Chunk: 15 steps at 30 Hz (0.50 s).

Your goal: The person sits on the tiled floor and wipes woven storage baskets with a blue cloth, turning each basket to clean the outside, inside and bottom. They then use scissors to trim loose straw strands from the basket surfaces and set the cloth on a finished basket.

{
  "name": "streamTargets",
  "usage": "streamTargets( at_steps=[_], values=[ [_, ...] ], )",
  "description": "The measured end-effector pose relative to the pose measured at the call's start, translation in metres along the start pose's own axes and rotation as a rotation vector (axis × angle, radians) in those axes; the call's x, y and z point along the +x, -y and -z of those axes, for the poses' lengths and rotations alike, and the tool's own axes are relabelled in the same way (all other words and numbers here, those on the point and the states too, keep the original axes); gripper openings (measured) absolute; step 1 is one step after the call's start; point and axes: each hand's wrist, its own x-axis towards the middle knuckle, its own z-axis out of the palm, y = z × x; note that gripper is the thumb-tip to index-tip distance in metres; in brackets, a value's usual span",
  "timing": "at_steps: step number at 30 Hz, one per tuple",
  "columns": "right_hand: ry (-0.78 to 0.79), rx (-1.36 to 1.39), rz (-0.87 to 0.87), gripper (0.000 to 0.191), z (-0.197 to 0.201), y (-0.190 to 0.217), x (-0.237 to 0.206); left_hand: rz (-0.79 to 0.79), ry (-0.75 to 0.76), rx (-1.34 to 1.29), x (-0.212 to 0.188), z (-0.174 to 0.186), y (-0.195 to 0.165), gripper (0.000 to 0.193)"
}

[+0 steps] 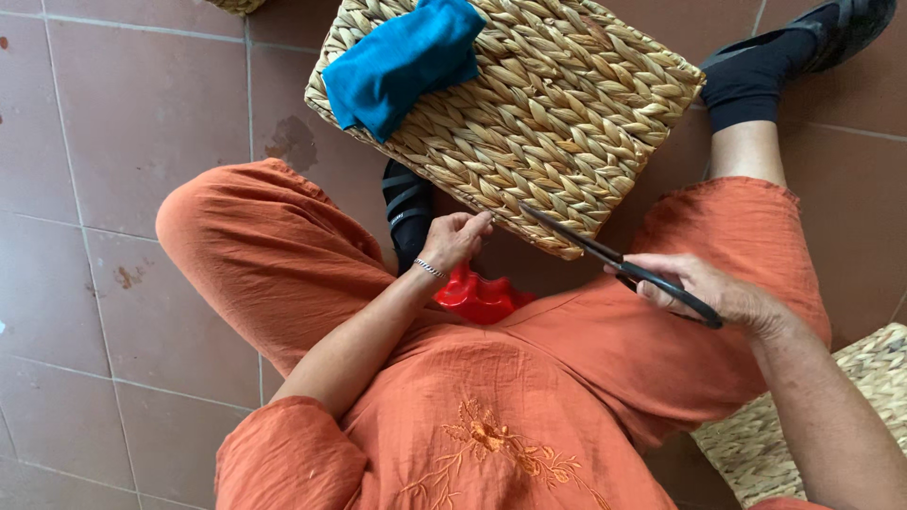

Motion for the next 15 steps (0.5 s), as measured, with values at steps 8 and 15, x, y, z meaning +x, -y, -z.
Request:
streamTargets(
  at_steps=[8, 15],
  values=[
    [-0.041, -0.510, -0.042, 0.044, -0.012, 0.007, 0.010, 0.063, 0.007, -0.216, 0.002, -0.007, 0.012, 0.020],
    [0.056, -0.249, -0.052, 0.054, -0.006, 0.000, 0.024, 0.086, -0.007, -0.277, -0.001, -0.007, 0.013, 0.020]
  ],
)
